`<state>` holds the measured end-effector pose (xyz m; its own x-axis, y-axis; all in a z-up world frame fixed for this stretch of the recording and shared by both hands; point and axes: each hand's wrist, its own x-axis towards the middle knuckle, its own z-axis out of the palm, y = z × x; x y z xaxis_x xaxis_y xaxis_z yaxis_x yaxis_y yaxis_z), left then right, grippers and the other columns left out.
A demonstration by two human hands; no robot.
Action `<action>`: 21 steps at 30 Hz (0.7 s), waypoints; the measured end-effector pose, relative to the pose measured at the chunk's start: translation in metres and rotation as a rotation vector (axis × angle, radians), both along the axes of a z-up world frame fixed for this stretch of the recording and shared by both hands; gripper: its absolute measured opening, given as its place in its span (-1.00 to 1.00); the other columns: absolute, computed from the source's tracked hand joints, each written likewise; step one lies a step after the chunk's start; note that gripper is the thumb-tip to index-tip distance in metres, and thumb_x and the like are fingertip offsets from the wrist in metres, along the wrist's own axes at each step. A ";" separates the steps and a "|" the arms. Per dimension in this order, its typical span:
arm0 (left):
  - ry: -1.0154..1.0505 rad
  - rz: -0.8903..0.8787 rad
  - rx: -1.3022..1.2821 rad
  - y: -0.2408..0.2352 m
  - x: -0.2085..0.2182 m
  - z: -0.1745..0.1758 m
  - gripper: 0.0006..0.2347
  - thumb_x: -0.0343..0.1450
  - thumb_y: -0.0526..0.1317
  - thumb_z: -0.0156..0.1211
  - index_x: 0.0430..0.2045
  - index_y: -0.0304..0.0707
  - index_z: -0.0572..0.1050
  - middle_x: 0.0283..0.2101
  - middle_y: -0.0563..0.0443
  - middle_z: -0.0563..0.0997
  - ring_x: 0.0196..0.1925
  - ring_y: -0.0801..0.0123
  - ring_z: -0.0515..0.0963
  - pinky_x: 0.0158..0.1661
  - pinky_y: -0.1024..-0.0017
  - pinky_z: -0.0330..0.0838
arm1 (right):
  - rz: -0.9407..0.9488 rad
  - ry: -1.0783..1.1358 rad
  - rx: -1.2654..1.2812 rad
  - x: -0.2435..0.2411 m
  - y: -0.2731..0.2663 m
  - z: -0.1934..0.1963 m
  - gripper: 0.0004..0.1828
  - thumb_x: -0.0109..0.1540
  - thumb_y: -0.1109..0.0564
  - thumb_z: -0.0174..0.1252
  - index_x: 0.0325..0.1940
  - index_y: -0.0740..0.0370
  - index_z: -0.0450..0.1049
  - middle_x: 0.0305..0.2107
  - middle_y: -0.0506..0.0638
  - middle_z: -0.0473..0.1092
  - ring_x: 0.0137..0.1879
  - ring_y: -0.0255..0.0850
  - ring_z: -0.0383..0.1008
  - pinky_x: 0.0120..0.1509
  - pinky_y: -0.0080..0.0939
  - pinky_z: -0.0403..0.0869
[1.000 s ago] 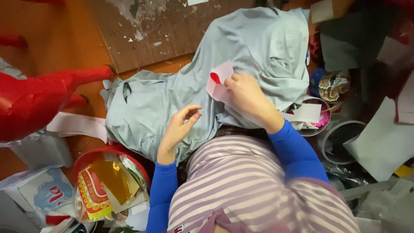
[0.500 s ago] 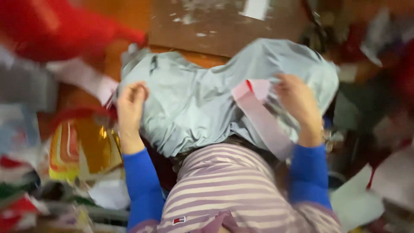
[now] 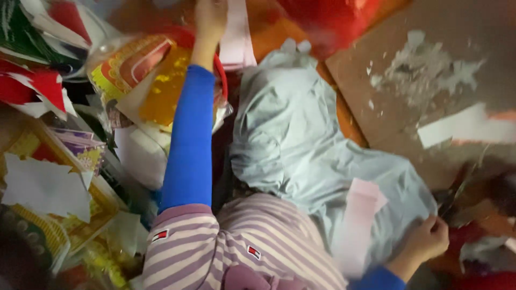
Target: Cutting paper and attaching colored foil to a traditional paper structure or effigy.
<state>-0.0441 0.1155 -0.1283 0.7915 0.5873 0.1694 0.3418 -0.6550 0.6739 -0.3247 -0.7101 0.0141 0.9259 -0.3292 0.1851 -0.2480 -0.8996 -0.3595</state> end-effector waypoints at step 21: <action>-0.078 -0.239 0.434 -0.042 0.010 0.106 -0.82 0.28 -0.47 0.16 -0.31 -0.22 0.47 -0.11 -0.17 0.52 0.04 -0.12 0.46 0.11 -0.08 0.32 | -0.352 0.199 0.171 0.023 -0.011 -0.025 -0.68 0.48 0.11 0.21 -0.17 0.49 0.60 -0.35 0.22 0.52 -0.27 -0.04 0.54 -0.17 -0.06 0.50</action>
